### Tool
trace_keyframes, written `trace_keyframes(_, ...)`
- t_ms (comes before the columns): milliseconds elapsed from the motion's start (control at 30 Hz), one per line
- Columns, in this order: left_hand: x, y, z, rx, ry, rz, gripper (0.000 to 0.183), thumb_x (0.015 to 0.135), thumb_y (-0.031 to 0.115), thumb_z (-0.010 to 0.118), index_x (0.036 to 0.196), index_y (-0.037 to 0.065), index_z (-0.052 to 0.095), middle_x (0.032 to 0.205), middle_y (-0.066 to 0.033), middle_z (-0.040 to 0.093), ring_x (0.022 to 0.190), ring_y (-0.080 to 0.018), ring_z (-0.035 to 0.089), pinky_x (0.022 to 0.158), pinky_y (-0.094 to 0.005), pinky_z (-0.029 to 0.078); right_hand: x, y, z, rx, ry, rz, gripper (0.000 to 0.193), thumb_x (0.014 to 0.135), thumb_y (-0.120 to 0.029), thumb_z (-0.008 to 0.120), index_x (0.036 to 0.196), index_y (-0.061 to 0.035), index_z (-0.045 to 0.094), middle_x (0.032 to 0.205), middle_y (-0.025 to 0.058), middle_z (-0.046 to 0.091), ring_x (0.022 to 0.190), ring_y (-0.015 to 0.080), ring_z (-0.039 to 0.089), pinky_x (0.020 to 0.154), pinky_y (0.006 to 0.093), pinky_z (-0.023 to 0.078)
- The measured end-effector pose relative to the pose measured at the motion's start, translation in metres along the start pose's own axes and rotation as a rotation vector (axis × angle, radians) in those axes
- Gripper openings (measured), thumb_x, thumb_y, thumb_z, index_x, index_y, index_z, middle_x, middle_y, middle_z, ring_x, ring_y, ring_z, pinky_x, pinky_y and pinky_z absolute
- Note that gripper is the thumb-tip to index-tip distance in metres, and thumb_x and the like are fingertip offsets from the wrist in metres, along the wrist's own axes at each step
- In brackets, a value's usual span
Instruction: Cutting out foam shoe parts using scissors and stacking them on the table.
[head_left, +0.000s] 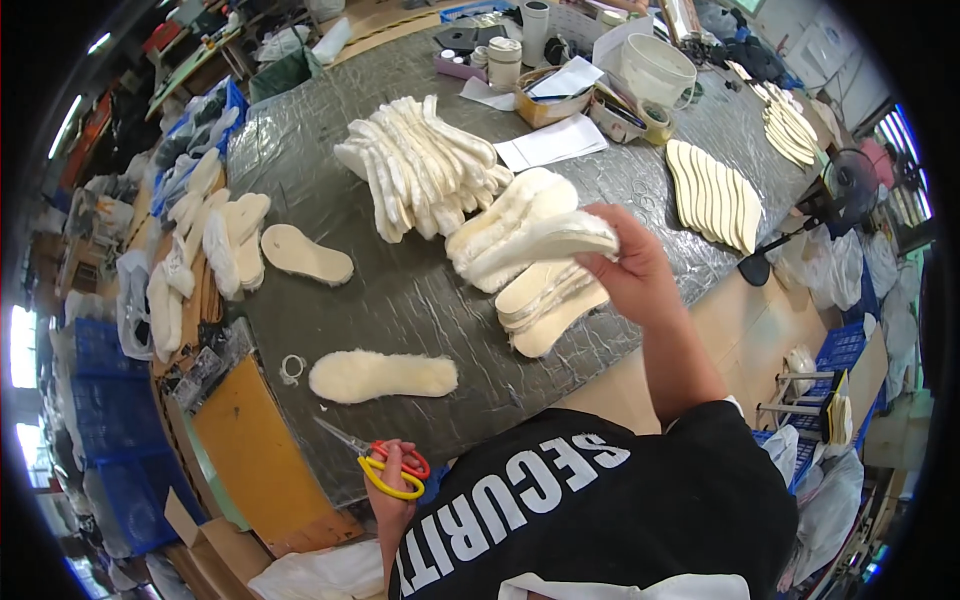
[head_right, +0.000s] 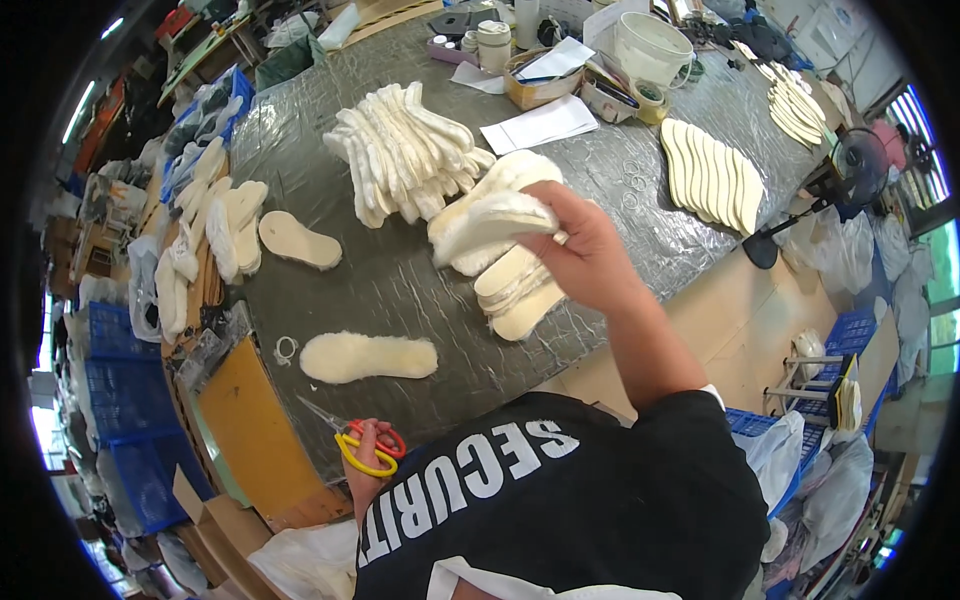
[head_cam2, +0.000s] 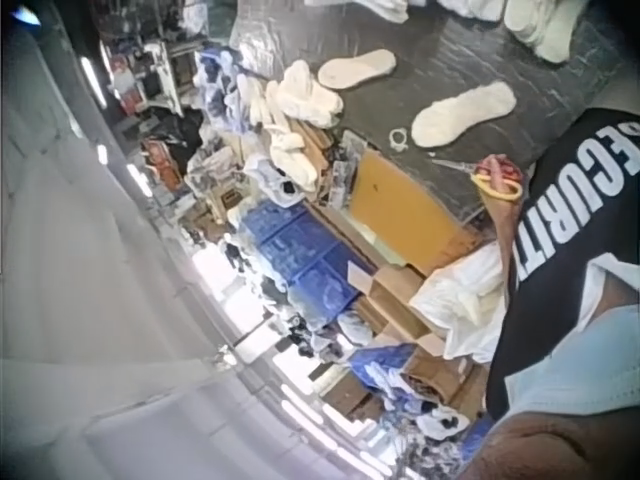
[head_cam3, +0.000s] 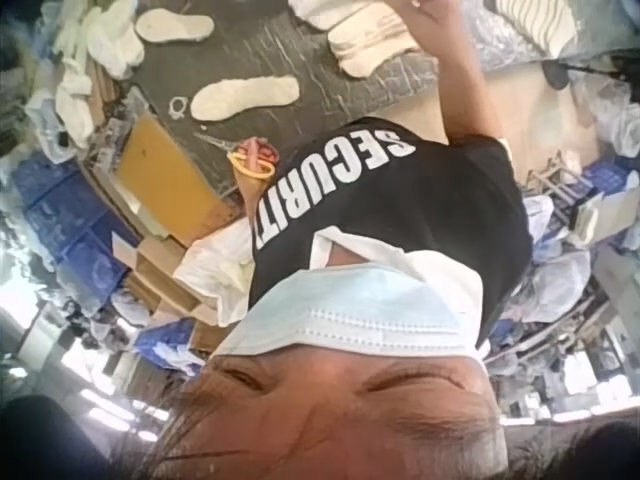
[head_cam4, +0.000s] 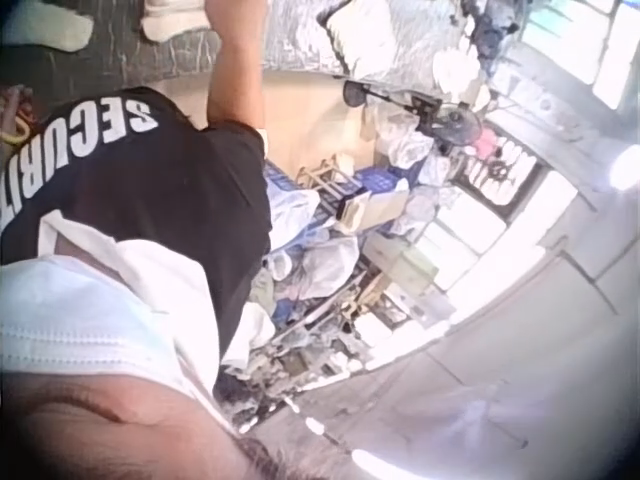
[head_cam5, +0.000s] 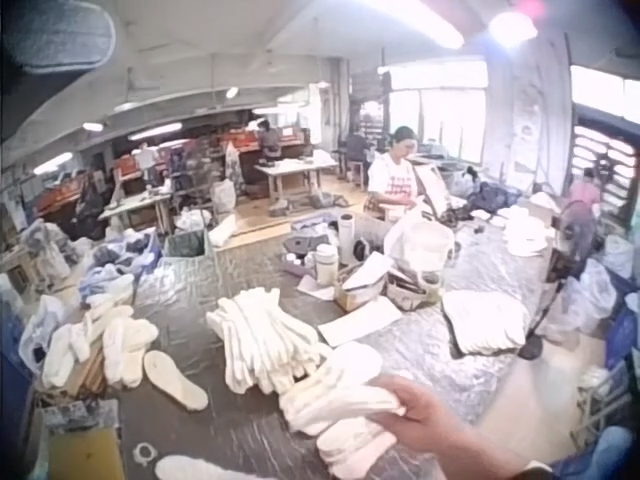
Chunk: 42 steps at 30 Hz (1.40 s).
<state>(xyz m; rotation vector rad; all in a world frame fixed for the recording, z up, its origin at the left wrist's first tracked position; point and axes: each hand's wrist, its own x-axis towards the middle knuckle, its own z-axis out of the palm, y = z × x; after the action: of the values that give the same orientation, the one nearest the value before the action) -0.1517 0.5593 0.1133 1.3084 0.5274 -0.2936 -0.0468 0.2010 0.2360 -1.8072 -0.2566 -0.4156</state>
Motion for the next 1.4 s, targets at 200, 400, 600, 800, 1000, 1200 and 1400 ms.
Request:
trace_keyframes(200, 0.007, 0.007, 0.0, 0.051, -0.047, 0.026, 0.016, 0.093, 0.013, 0.049, 0.1, 0.0, 0.053, 0.086, -0.0104, 0.061, 0.067, -0.0106, 0.057, 0.06, -0.023, 0.049, 0.031, 0.004, -0.002, -1.049, -0.28, -0.294, 0.019, 0.07, -0.004, 0.058, 0.086, -0.0134, 0.059, 0.085, 0.0039, 0.055, 0.089, 0.0201, 0.054, 0.073, 0.0331, 0.042)
trace_keyframes(400, 0.005, 0.001, -0.021, 0.09, 0.032, -0.057, 0.018, 0.093, 0.017, 0.051, 0.097, 0.0, 0.053, 0.082, -0.0089, 0.06, 0.065, -0.0106, 0.056, 0.058, -0.0234, 0.048, 0.008, 0.123, 0.042, -1.39, -0.655, -0.151, 0.009, 0.073, -0.017, 0.057, 0.079, -0.0197, 0.064, 0.083, -0.0006, 0.055, 0.09, 0.0173, 0.051, 0.073, 0.0314, 0.039)
trace_keyframes(600, 0.003, -0.001, -0.033, 0.121, 0.145, -0.116, 0.017, 0.091, 0.016, 0.053, 0.093, -0.001, 0.054, 0.076, -0.0073, 0.058, 0.061, -0.0111, 0.055, 0.056, -0.0242, 0.049, -0.001, 0.16, 0.072, -1.347, -0.686, -0.09, 0.007, 0.072, -0.02, 0.059, 0.071, -0.0207, 0.065, 0.083, -0.0021, 0.058, 0.091, 0.0164, 0.05, 0.073, 0.0312, 0.038)
trace_keyframes(800, 0.004, 0.0, -0.034, 0.117, 0.145, -0.088, 0.018, 0.091, 0.018, 0.053, 0.092, -0.001, 0.054, 0.077, -0.0073, 0.058, 0.062, -0.0111, 0.055, 0.057, -0.0242, 0.048, 0.019, 0.125, 0.074, -1.497, -0.919, 0.054, 0.013, 0.071, -0.022, 0.062, 0.08, -0.0191, 0.07, 0.088, -0.0033, 0.063, 0.091, 0.0166, 0.052, 0.073, 0.034, 0.036)
trace_keyframes(1000, 0.005, 0.007, -0.029, 0.18, 0.143, -0.102, 0.019, 0.091, 0.018, 0.053, 0.094, 0.0, 0.054, 0.079, -0.0075, 0.059, 0.063, -0.0111, 0.055, 0.059, -0.0242, 0.048, 0.039, 0.101, 0.085, -1.631, -1.329, 0.205, 0.023, 0.074, -0.027, 0.063, 0.094, -0.019, 0.071, 0.097, -0.0029, 0.065, 0.092, 0.019, 0.057, 0.071, 0.0398, 0.038)
trace_keyframes(1200, 0.01, -0.002, -0.044, 0.109, 0.095, -0.147, 0.018, 0.092, 0.018, 0.053, 0.097, 0.0, 0.053, 0.08, -0.0085, 0.059, 0.064, -0.011, 0.055, 0.059, -0.0244, 0.048, 0.021, 0.17, 0.117, -1.437, -1.316, 0.074, 0.029, 0.072, -0.033, 0.064, 0.098, -0.0196, 0.069, 0.102, 0.0014, 0.064, 0.098, 0.0213, 0.058, 0.074, 0.042, 0.043)
trace_keyframes(1400, -0.001, -0.005, -0.053, 0.015, 0.128, -0.099, 0.018, 0.09, 0.017, 0.055, 0.096, 0.0, 0.054, 0.081, -0.0101, 0.06, 0.061, -0.0121, 0.055, 0.056, -0.0265, 0.048, 0.017, 0.112, 0.077, -1.255, -0.849, 0.088, 0.054, 0.058, -0.04, 0.074, 0.104, -0.0157, 0.061, 0.102, 0.0091, 0.06, 0.1, 0.0305, 0.055, 0.085, 0.052, 0.038)
